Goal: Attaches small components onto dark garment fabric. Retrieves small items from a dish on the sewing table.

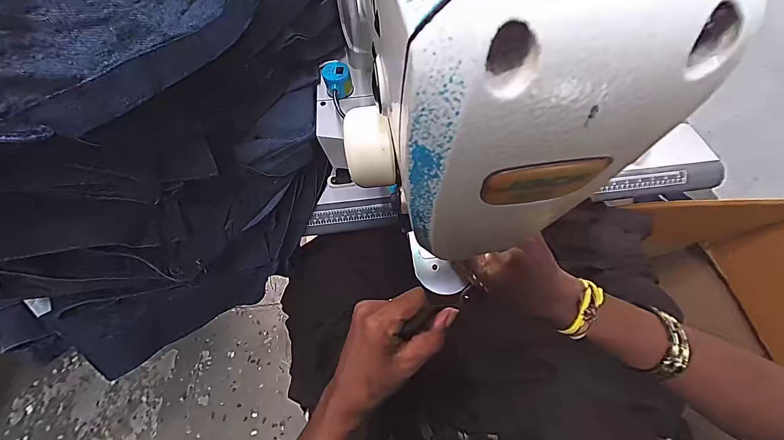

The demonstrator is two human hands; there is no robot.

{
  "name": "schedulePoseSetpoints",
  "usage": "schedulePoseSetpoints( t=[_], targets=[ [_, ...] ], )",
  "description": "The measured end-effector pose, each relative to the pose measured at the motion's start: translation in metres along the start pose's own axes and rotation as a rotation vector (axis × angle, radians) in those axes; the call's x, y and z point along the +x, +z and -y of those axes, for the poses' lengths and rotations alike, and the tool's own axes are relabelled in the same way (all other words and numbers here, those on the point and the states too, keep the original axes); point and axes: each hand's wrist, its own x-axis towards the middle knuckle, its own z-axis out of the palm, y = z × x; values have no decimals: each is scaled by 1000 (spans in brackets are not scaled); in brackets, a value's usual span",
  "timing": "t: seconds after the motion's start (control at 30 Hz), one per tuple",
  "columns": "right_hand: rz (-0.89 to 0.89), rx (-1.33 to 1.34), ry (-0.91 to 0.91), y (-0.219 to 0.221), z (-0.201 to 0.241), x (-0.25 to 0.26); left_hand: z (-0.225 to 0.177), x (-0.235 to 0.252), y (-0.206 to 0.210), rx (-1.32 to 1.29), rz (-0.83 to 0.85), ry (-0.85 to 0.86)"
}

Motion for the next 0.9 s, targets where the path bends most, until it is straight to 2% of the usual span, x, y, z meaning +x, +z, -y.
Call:
schedulePoseSetpoints(
  t=[0.07,0.13,0.2,0.23,0.33,0.43,0.7,0.83,0.9],
  targets=[
    [21,176,105,-3,-1,-4,-4,2,1,-63,3,-20],
    [105,596,289,-11,1,-13,-5,3,-10,-145,-29,-75],
    [230,900,432,-22,5,-24,-1,1,-36,-168,-113,-232],
    [245,928,498,-25,1,-31,4,0,-52,-150,-170,-341],
    [230,778,723,-26,-29,-53,24,-6,-86,-75,-311,-653],
    [176,707,830,-24,-49,-66,31,-6,-92,-34,-314,-728],
    [147,550,835,-32,-69,-83,39,6,-75,61,-232,-636],
    [303,178,806,-29,-80,-77,46,-2,-61,585,-141,-478],
    [316,13,751,-19,-91,-71,43,-1,-47,658,-10,-386]
  ],
)
